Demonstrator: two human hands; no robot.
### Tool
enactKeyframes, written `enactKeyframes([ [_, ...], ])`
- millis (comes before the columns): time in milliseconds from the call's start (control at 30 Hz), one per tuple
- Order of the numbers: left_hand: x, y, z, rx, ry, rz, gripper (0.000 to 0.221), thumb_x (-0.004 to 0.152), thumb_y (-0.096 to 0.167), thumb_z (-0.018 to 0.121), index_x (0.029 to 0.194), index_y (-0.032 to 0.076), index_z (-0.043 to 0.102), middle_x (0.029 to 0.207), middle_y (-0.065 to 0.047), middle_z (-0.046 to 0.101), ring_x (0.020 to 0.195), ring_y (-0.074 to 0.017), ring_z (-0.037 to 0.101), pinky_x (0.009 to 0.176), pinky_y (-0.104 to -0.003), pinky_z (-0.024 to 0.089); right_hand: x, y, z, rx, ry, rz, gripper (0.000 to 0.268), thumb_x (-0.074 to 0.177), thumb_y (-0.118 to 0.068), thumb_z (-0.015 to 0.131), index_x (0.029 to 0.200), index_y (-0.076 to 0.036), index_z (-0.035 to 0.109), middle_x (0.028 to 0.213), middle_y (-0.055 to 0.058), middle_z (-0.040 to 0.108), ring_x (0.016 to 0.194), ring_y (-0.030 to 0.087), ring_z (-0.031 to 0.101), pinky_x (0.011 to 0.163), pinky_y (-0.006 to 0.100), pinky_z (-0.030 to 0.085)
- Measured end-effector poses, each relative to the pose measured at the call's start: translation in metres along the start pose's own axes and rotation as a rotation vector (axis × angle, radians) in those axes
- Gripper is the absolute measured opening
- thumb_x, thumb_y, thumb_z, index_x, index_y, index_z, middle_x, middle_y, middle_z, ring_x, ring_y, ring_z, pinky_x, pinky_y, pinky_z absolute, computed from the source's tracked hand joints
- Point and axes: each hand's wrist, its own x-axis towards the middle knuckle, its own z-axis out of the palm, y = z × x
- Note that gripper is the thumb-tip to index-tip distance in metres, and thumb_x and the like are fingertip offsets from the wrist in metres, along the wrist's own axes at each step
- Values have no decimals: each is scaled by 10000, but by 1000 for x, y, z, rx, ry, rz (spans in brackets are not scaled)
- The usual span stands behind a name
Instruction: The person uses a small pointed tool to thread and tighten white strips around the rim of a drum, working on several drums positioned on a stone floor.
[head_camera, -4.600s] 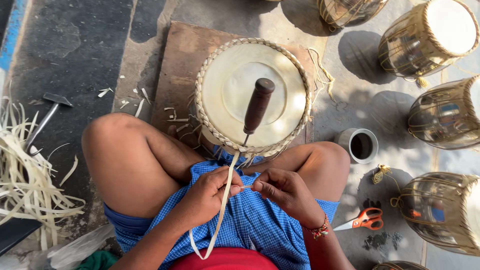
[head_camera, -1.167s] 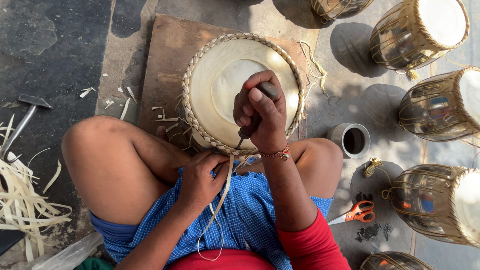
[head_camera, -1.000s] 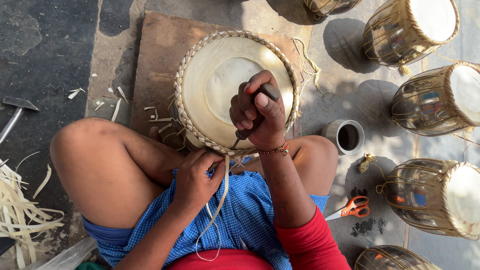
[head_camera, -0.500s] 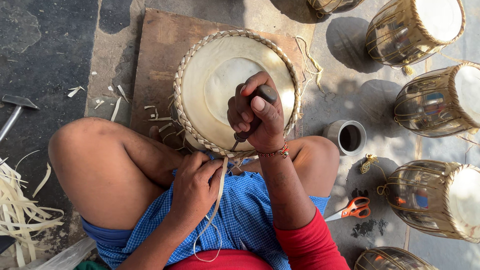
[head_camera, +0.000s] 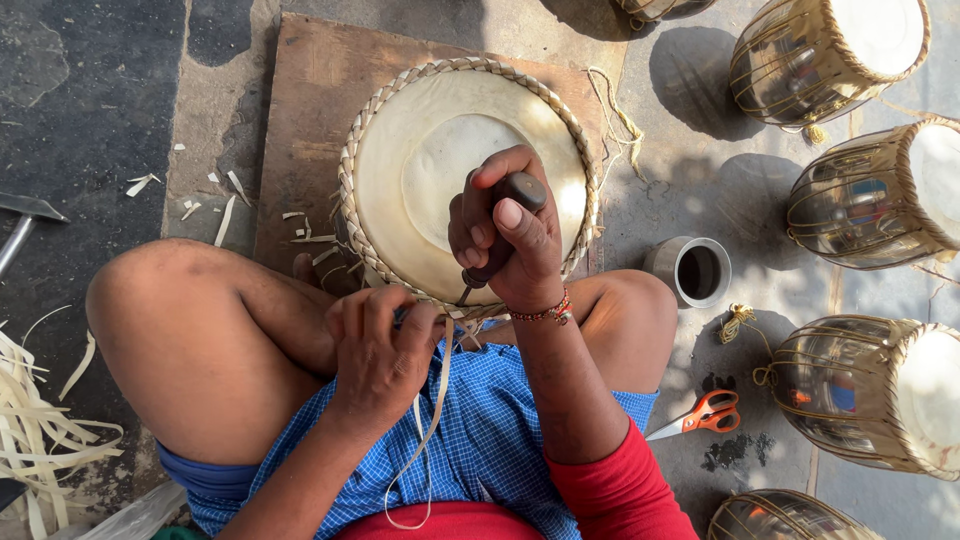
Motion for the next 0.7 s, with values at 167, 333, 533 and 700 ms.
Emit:
enactKeyframes([
  [167, 11, -15, 0, 35, -50, 204, 416, 892, 195, 703, 1255, 398, 709, 1317, 9, 533, 1244, -216, 454, 1037, -448, 319, -25, 16, 21, -674, 377, -46, 493, 1075, -329, 634, 1431, -71, 411, 964, 61, 590, 766, 127, 561, 664, 255, 477],
  [333, 7, -11, 15, -129, -79, 122, 424, 878, 168, 703, 1236, 394, 718, 1123, 35, 531, 1137, -231, 450, 996, -442, 312, -8, 15, 35, -560, 338, -58, 539, 1081, -444, 622, 1434, -66, 472, 886, 48, 523, 654, 104, 470, 561, 263, 407],
  [533, -1, -6, 23, -241, 10, 102, 392, 914, 175, 737, 1248, 376, 696, 1018, 58, 500, 1062, -218, 435, 945, -415, 292, 36, -115, 16, -414, 250, -382, 553, 1115, -497, 582, 1456, -69, 504, 822, 55, 475, 559, 142, 378, 544, 300, 294],
  [700, 16, -9, 20, -224, 63, 141, 502, 870, 91, 743, 1289, 361, 685, 1021, 75, 532, 1033, -197, 454, 925, -414, 297, -12, -170, 36, -1232, -214, -4, 518, 945, -382, 783, 1268, -15, 615, 887, 73, 627, 698, 183, 587, 640, 324, 459],
])
